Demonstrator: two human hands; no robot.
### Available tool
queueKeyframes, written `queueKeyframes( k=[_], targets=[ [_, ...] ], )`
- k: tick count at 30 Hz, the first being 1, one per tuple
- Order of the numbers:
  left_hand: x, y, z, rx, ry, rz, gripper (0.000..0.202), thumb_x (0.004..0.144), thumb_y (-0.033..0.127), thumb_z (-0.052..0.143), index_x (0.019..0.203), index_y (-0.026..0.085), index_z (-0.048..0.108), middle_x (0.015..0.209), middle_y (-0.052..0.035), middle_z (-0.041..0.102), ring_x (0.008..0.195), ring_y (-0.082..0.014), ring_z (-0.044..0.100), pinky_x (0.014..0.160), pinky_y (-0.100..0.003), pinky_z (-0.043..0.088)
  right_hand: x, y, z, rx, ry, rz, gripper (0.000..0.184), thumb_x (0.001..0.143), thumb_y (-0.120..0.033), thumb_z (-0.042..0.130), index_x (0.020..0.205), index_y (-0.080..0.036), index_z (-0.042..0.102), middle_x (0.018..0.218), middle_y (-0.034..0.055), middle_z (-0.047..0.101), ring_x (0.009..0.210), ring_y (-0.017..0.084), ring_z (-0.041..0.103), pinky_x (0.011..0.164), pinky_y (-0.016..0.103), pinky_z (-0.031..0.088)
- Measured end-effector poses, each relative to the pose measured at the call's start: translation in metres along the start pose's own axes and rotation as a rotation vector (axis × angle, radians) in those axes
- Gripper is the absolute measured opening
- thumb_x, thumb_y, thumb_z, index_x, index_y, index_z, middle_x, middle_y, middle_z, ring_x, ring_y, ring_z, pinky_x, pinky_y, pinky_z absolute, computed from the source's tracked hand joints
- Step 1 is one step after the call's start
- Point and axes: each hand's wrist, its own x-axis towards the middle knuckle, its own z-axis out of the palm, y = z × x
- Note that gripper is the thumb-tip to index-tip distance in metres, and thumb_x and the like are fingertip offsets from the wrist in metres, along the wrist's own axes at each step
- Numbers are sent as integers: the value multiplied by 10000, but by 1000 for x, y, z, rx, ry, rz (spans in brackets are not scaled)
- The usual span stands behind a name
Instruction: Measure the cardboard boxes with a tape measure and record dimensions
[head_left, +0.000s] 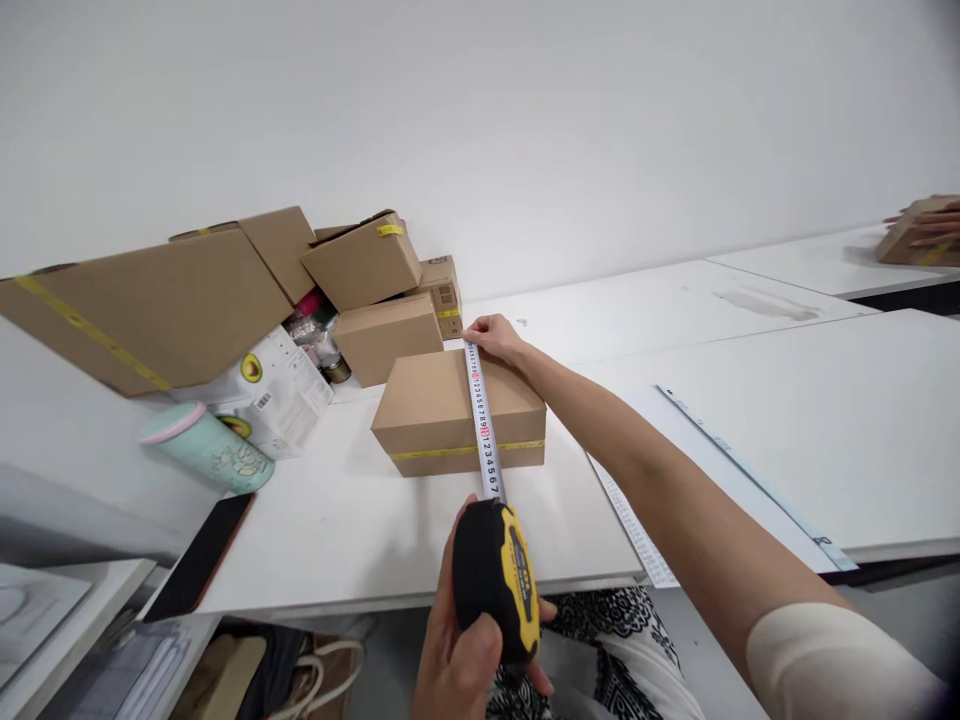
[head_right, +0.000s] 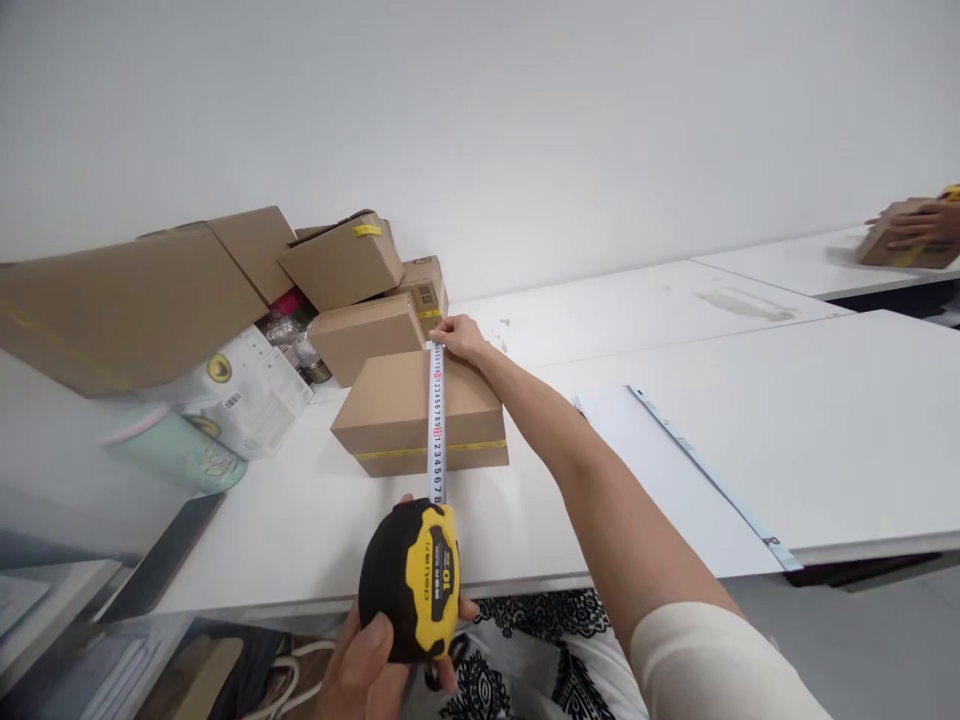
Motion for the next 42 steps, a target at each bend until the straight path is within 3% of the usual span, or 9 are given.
queueKeyframes(
  k=[6,12,19,24,29,35,42],
  targets=[
    [-3,3,0,-46,3,-98,1023,756,678,717,1594,291,274,919,-132,747,625,-273,668,554,-395,560,2,8,4,-189,2,-10,129,826,-260,647,731,-173,659,791,27,699,753,146,601,663,247,415],
    [21,12,13,-34,91,6,977,718,679,758,1530,287,383,1149,-151,675,900,-329,708,493,-294,548,4,11,1,-295,26,27,146,841,-309,637,787,-186,694,857,38,727,773,161,607,687,267,415],
    [20,10,14,-13,95,41,925,755,644,744,1525,283,381,1197,-161,654,1004,-362,685,553,-332,597,-2,8,-2,-267,-74,25,209,850,-309,591,771,-169,725,779,34,695,735,161,580,687,277,413],
    [17,9,11,-35,129,32,902,725,648,770,1488,300,439,1327,-168,597,990,-365,689,562,-351,606,-6,7,-4,-270,-126,-10,253,849,-331,602,667,-177,686,684,18,630,683,159,545,659,288,399],
    [21,12,14,-19,60,26,914,753,640,743,1525,292,399,1271,-180,621,911,-358,704,516,-358,590,-6,5,-4,-313,-109,0,161,813,-313,693,703,-196,708,657,11,636,700,172,566,693,287,403],
    [19,10,18,-2,99,33,947,714,608,796,1529,329,404,1391,-168,579,885,-346,697,488,-346,559,-7,3,-5,-372,-136,-12,196,842,-318,634,715,-194,715,703,18,648,681,162,556,654,292,375],
    [17,13,20,17,105,10,938,709,631,793,1510,306,427,1283,-169,635,954,-365,690,528,-348,578,-7,3,-4,-359,-145,-12,228,843,-318,611,665,-189,672,682,12,617,667,151,529,635,284,352]
  ],
)
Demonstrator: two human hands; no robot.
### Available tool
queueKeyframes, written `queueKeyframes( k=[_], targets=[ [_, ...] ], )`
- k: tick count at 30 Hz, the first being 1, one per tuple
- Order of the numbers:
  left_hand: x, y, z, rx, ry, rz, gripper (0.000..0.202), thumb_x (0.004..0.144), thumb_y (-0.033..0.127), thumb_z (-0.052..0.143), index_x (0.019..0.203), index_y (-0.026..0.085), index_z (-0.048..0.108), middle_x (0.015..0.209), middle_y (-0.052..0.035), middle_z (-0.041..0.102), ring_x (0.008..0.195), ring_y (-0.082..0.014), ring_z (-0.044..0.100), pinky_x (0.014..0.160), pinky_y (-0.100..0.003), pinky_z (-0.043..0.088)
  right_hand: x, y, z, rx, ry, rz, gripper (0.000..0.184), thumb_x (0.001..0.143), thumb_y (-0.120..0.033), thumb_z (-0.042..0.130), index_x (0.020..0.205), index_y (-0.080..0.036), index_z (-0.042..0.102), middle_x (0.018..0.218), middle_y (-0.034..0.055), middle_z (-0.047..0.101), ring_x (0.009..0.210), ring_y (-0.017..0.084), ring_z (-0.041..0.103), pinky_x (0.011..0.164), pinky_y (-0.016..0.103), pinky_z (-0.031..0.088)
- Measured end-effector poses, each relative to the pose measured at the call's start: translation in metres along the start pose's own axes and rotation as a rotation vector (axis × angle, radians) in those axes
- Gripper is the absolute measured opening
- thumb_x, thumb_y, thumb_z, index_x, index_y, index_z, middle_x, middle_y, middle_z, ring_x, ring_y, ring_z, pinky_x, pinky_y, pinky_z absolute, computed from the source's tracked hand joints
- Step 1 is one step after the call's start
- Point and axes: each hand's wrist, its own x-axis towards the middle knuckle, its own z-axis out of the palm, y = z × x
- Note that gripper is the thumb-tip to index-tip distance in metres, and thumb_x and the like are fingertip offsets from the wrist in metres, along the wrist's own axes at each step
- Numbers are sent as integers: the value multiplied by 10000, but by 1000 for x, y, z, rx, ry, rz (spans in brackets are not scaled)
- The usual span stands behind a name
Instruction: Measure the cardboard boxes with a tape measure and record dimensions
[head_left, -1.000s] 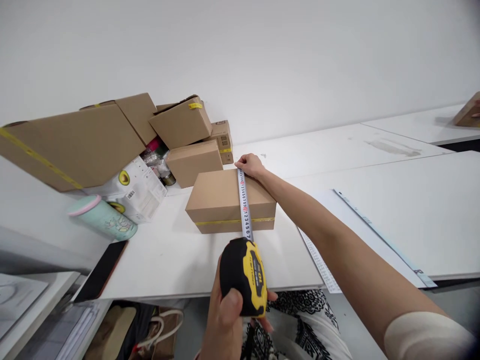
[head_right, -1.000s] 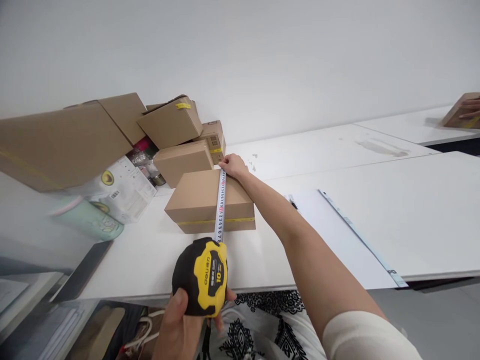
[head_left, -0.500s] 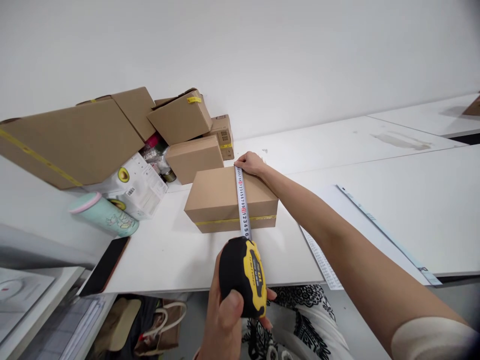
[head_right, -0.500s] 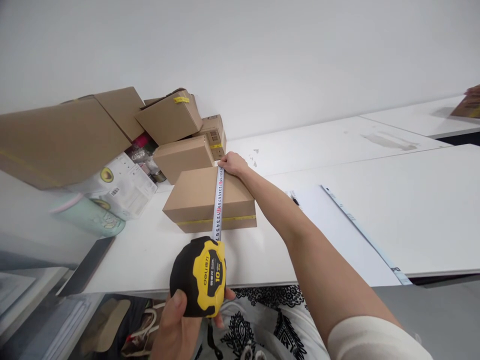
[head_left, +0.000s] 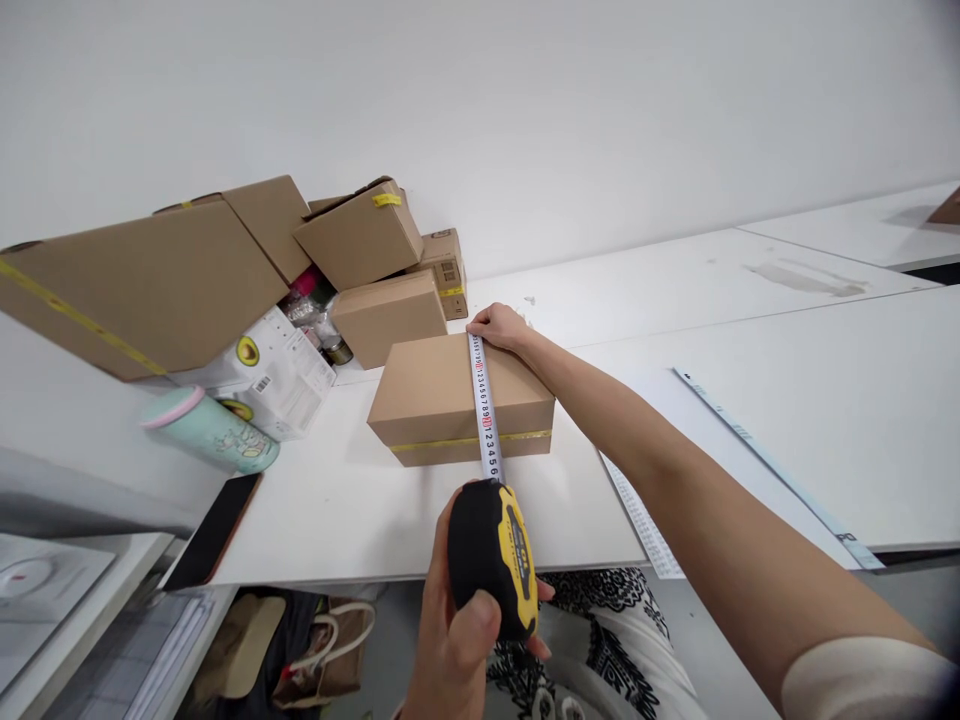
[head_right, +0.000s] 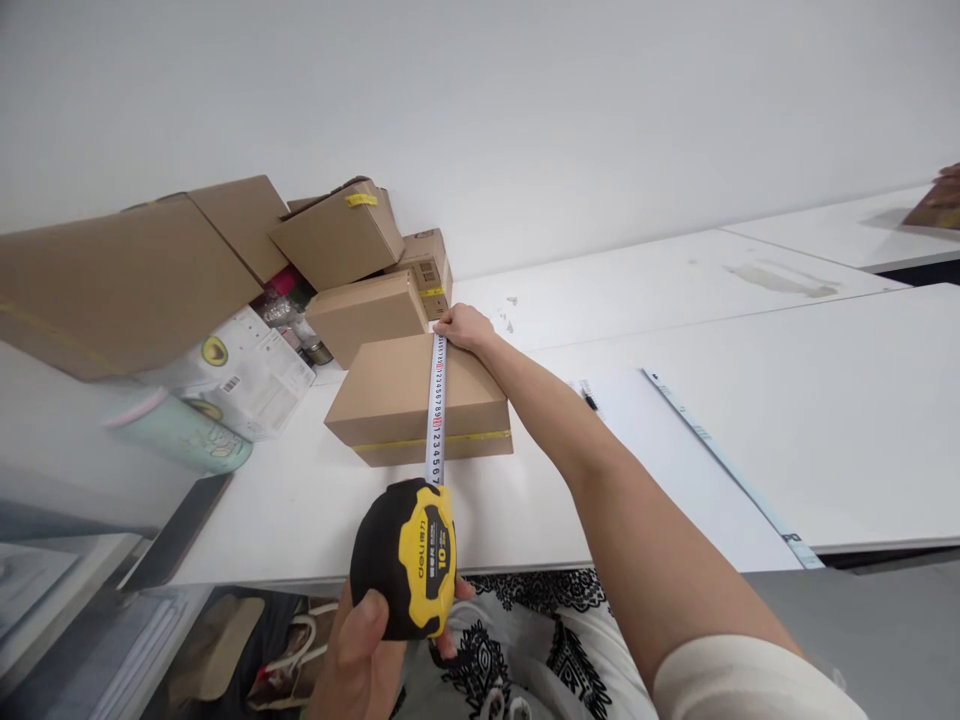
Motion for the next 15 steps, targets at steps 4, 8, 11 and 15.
queueKeyframes(
  k=[4,8,11,15],
  targets=[
    [-2,1,-2,-17,19,-5,888,718,614,791,1484,301,470,1293,-169,627,961,-365,688,597,-389,606,0,1,0,6,4,-16,242,841,-328,602,652,-190,666,640,3,587,647,149,512,629,285,349],
    [-3,0,-4,-21,26,10,881,731,588,783,1503,324,452,1323,-164,617,952,-367,688,587,-403,602,-2,2,0,7,4,-24,262,838,-336,595,623,-193,640,596,-8,522,626,143,482,610,283,337],
    [-2,-2,-3,-11,13,8,926,725,575,787,1533,320,414,1301,-163,631,976,-389,676,586,-412,601,-2,1,1,9,2,-24,272,835,-337,601,609,-189,631,583,-6,511,624,143,473,602,281,337],
    [-4,-2,-5,-38,20,-20,982,690,565,810,1541,300,397,1312,-173,623,1062,-438,645,667,-460,615,-2,-1,0,120,72,-85,256,850,-342,598,670,-174,669,661,11,607,696,161,537,663,275,391]
  ],
)
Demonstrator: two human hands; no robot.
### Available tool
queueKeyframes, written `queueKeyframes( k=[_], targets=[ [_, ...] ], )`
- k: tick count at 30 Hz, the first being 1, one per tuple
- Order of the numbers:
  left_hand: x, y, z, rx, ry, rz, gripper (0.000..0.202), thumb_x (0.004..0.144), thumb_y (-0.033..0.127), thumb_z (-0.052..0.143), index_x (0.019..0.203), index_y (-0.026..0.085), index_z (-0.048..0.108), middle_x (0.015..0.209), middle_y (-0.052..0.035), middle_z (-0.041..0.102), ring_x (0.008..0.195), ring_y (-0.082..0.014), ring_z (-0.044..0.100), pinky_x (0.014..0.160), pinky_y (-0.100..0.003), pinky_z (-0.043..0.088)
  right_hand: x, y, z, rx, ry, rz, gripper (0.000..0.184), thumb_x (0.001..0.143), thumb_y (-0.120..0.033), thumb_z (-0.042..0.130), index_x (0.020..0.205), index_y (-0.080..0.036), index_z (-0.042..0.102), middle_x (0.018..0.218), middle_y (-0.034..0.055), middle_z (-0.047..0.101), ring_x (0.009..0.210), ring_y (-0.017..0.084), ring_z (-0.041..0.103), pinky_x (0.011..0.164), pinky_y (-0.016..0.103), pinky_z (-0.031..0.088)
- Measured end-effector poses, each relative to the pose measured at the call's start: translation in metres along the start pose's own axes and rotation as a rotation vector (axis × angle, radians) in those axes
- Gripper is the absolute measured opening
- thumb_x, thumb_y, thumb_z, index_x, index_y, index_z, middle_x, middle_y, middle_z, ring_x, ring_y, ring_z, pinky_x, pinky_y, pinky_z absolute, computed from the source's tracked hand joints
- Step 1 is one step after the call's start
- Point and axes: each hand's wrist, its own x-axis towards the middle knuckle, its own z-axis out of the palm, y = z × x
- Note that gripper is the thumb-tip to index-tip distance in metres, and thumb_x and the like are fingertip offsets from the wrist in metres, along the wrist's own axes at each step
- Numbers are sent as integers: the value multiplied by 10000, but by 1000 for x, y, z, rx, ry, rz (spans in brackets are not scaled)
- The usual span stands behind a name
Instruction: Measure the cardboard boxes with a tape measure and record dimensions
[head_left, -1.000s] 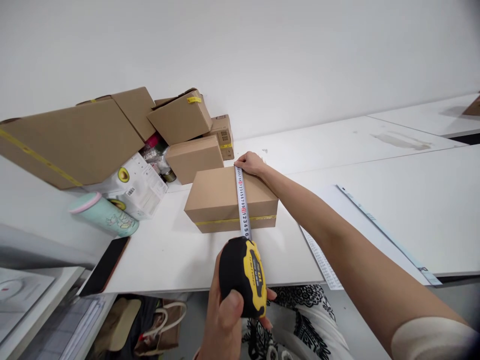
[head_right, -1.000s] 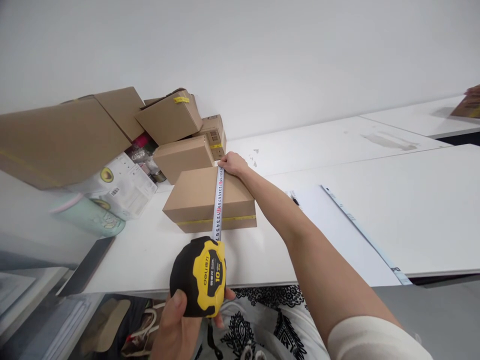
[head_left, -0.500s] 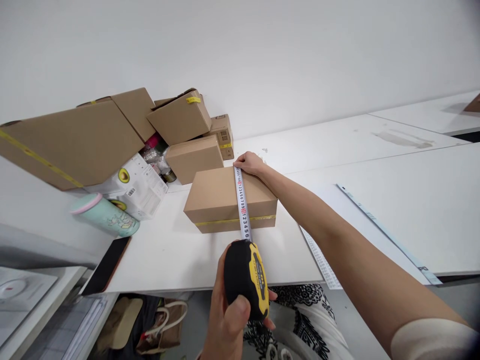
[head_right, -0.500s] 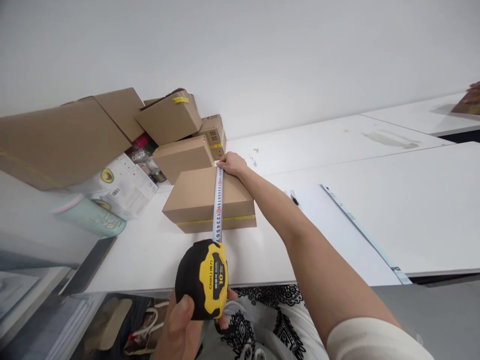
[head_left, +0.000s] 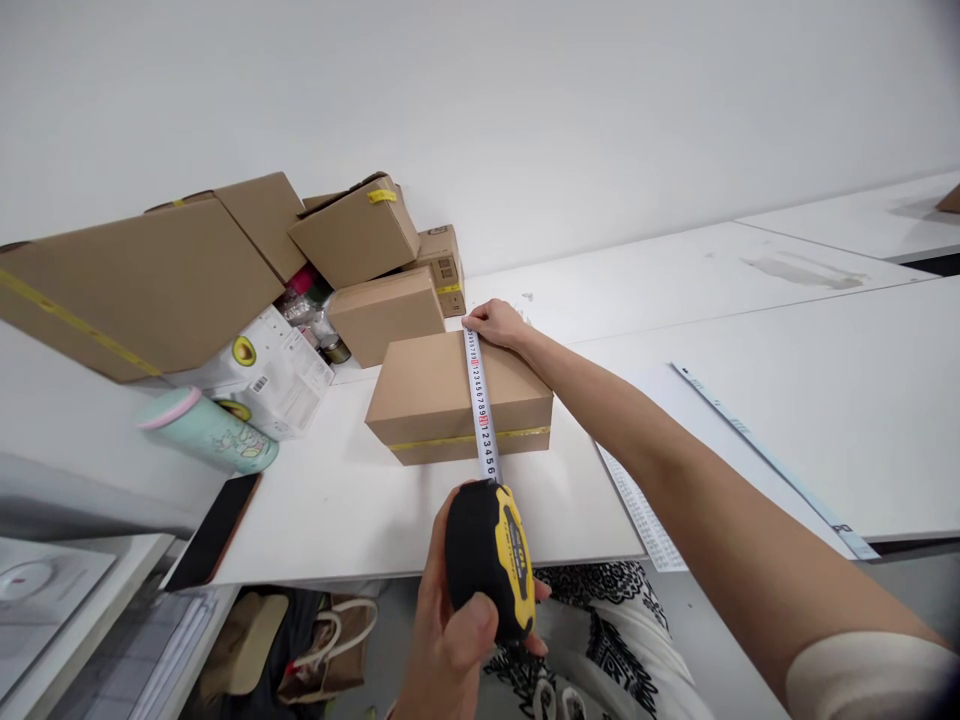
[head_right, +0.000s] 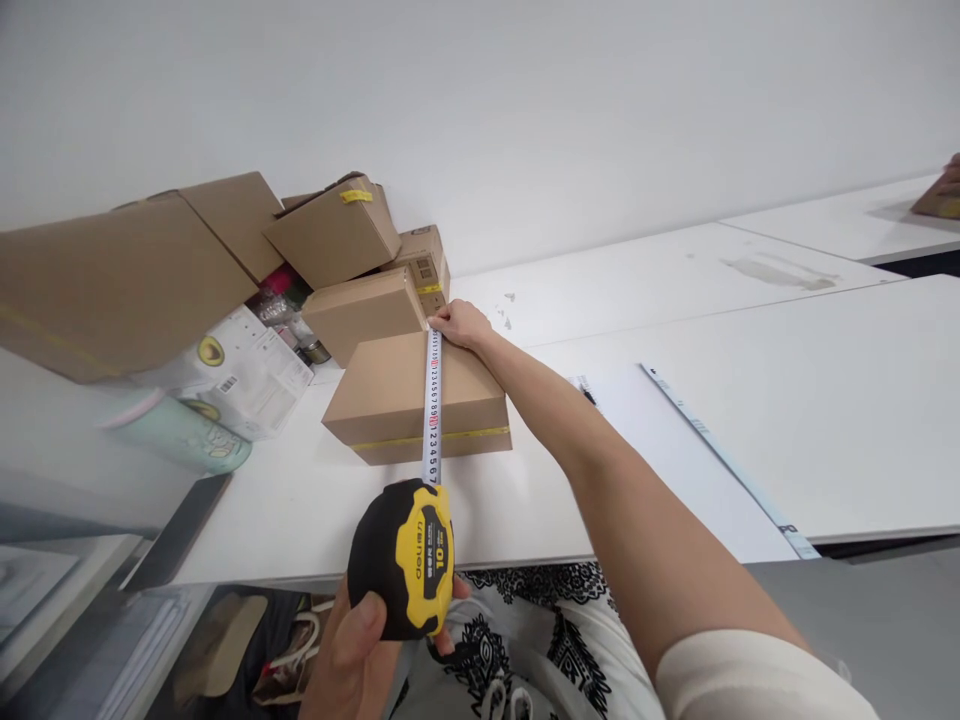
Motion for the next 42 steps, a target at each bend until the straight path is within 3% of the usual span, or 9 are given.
queueKeyframes(
  k=[4,7,10,13,16,23,29,36,42],
  targets=[
    [-5,3,-25,75,25,101,1046,592,527,883,1505,329,413,1314,-168,622,1056,-462,654,673,-490,621,-12,1,-21,247,422,-52,301,933,-366,483,885,-164,702,893,53,701,861,178,604,792,282,457],
    [4,12,-57,186,112,324,966,596,436,905,1439,375,438,1360,-149,582,1036,-442,678,649,-473,631,-46,14,-40,400,606,81,318,936,-363,453,1035,-169,684,1005,84,709,928,176,629,809,291,490],
    [30,25,-89,244,144,474,886,596,353,910,1359,377,461,1314,-106,580,995,-395,710,671,-457,641,-99,35,-45,487,564,254,298,878,-296,491,1082,-178,673,1040,93,714,927,178,649,796,310,520],
    [64,36,-112,260,136,427,878,597,309,912,1335,384,443,1316,-71,572,949,-348,734,688,-439,644,-154,51,-33,490,394,431,311,791,-200,515,1053,-184,681,1100,106,720,962,198,673,849,364,545],
    [92,44,-123,229,62,349,900,582,366,925,1347,339,453,1380,-104,563,935,-336,738,663,-389,632,-191,46,-21,540,137,468,430,732,-129,526,1117,-232,686,1243,96,696,1071,217,674,941,407,549],
    [104,72,-110,119,-114,345,924,538,474,932,1345,233,553,1399,-208,599,888,-332,740,547,-300,595,-200,-12,-38,529,-97,289,466,829,-387,681,1274,-252,651,1318,133,637,1088,250,648,836,396,621],
    [114,101,-94,187,-172,493,986,490,345,962,1367,294,515,1537,-167,467,1047,-381,698,604,-349,642,-181,-16,-38,374,48,197,344,843,-434,669,1133,-250,689,1235,121,672,1032,259,650,818,432,604],
    [138,127,-156,306,-115,498,909,538,202,929,1329,358,510,1506,-104,486,1024,-363,715,703,-417,654,-224,20,-26,106,156,138,273,899,-423,602,1129,-282,647,1239,126,652,991,263,671,775,433,592],
    [181,149,-206,332,-205,378,896,596,248,900,1393,327,497,1417,-131,571,984,-374,733,652,-389,651,-241,-25,18,-259,158,-491,326,981,-280,533,1301,-242,580,1322,110,645,1269,265,561,1005,475,524]
  ],
)
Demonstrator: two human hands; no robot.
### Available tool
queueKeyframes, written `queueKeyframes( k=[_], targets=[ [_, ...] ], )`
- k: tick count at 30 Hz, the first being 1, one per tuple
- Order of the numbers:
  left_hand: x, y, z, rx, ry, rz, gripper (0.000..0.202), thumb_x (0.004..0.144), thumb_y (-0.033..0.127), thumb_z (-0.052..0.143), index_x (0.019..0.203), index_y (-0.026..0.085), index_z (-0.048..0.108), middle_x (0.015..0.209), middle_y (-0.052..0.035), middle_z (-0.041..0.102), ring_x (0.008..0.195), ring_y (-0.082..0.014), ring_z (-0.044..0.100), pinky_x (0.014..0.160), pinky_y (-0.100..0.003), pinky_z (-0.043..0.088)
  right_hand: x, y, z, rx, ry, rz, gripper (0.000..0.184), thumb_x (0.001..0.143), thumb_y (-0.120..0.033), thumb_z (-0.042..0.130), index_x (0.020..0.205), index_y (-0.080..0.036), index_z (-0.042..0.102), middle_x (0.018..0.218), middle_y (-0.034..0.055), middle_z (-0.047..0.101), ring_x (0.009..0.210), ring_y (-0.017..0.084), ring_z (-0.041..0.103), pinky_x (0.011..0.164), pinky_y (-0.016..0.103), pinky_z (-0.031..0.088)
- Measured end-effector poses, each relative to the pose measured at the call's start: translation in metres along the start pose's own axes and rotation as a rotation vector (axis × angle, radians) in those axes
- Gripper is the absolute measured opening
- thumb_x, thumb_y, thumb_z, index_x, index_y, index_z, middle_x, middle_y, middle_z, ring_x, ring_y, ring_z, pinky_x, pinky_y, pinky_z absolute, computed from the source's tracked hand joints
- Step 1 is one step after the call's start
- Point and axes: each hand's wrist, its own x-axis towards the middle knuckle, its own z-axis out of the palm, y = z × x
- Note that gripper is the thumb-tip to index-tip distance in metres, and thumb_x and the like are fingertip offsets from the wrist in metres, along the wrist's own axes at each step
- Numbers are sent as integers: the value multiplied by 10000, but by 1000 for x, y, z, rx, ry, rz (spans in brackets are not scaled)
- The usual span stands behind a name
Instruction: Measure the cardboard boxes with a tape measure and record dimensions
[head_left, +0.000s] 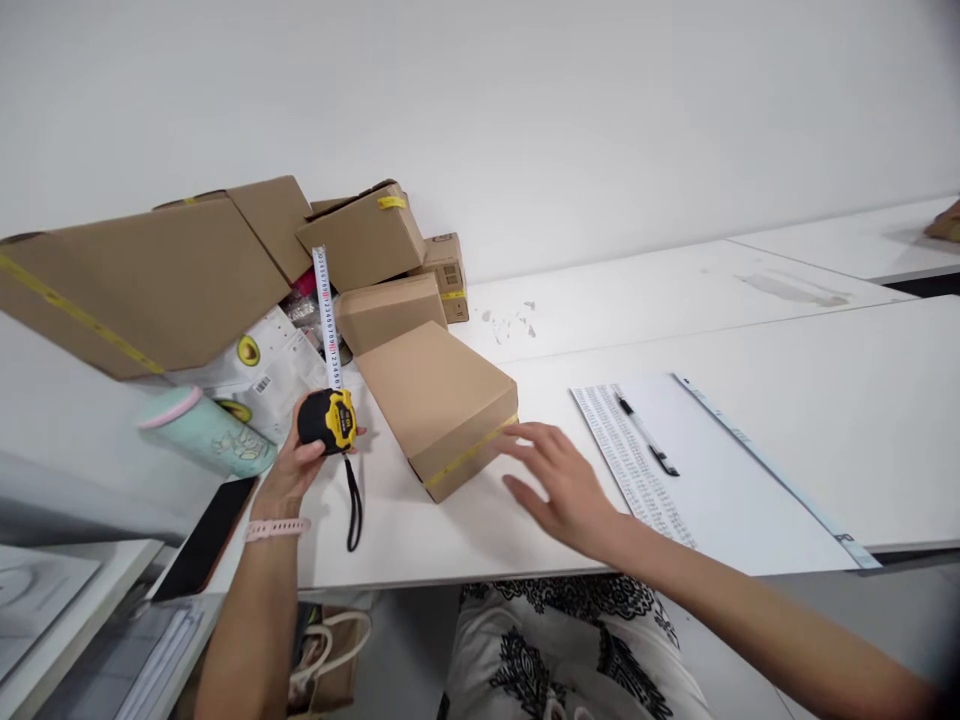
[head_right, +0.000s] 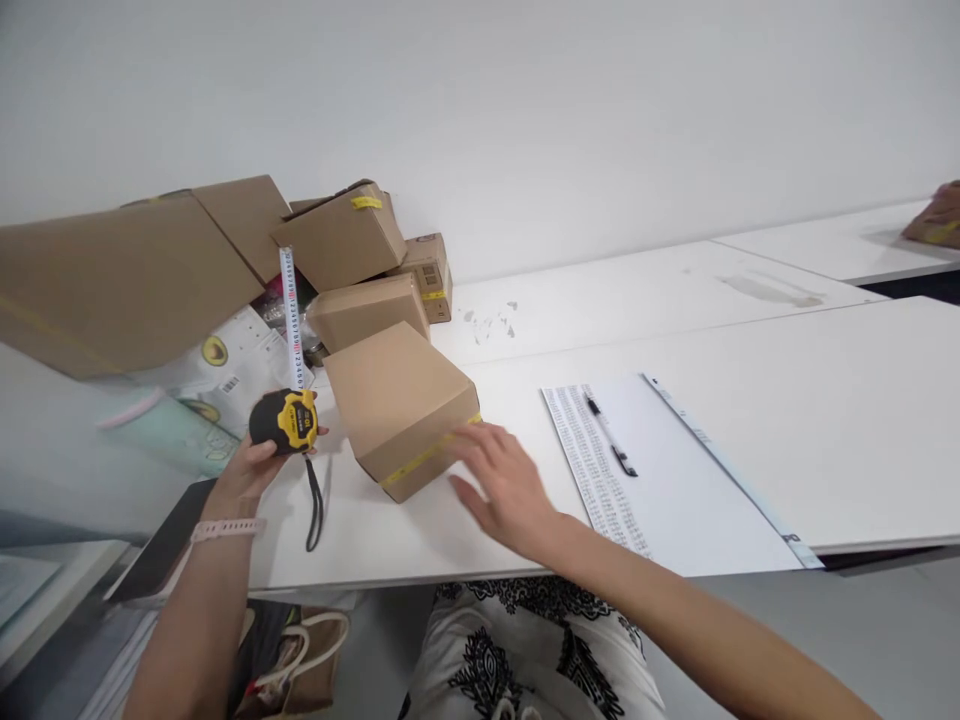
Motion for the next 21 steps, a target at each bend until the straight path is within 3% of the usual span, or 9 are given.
queueKeyframes(
  k=[2,5,9,12,17,21],
  targets=[
    [15,-2,-8,-21,-5,-1,922,597,256,898,1418,311,482,1419,-146,577,1001,-378,731,643,-374,649,21,-20,20,-85,-49,-190,395,988,-312,531,1377,-241,544,1451,91,581,1411,248,445,1125,464,429],
    [32,-5,-11,-45,2,4,949,581,272,902,1431,288,481,1436,-157,575,1030,-385,722,638,-362,652,50,-34,53,-183,-102,-307,527,985,-463,523,1465,-247,487,1570,80,467,1514,249,294,1236,482,236],
    [37,-8,-8,-58,-18,1,921,596,293,895,1424,276,490,1425,-159,590,1039,-396,719,689,-419,662,61,-17,70,-205,-66,-284,489,971,-479,546,1392,-231,554,1452,95,592,1437,248,419,1244,471,164],
    [31,-13,-6,-73,-66,-26,909,612,294,887,1424,287,478,1427,-157,586,1052,-410,712,734,-475,656,47,9,50,-163,34,-237,374,962,-440,583,1266,-224,601,1314,84,687,1317,227,547,1212,455,216],
    [30,-19,-1,-42,-189,-53,885,623,228,872,1411,305,478,1419,-144,574,1050,-415,710,687,-441,654,20,40,0,-216,98,-116,235,953,-336,619,1172,-253,599,1257,59,720,1278,232,592,1146,469,288],
    [46,-22,4,-54,-176,-49,861,625,235,869,1397,304,493,1338,-119,620,967,-365,739,656,-407,653,9,48,-13,-248,88,-60,277,957,-325,617,1225,-274,572,1298,52,699,1307,241,573,1150,488,299]
  ],
)
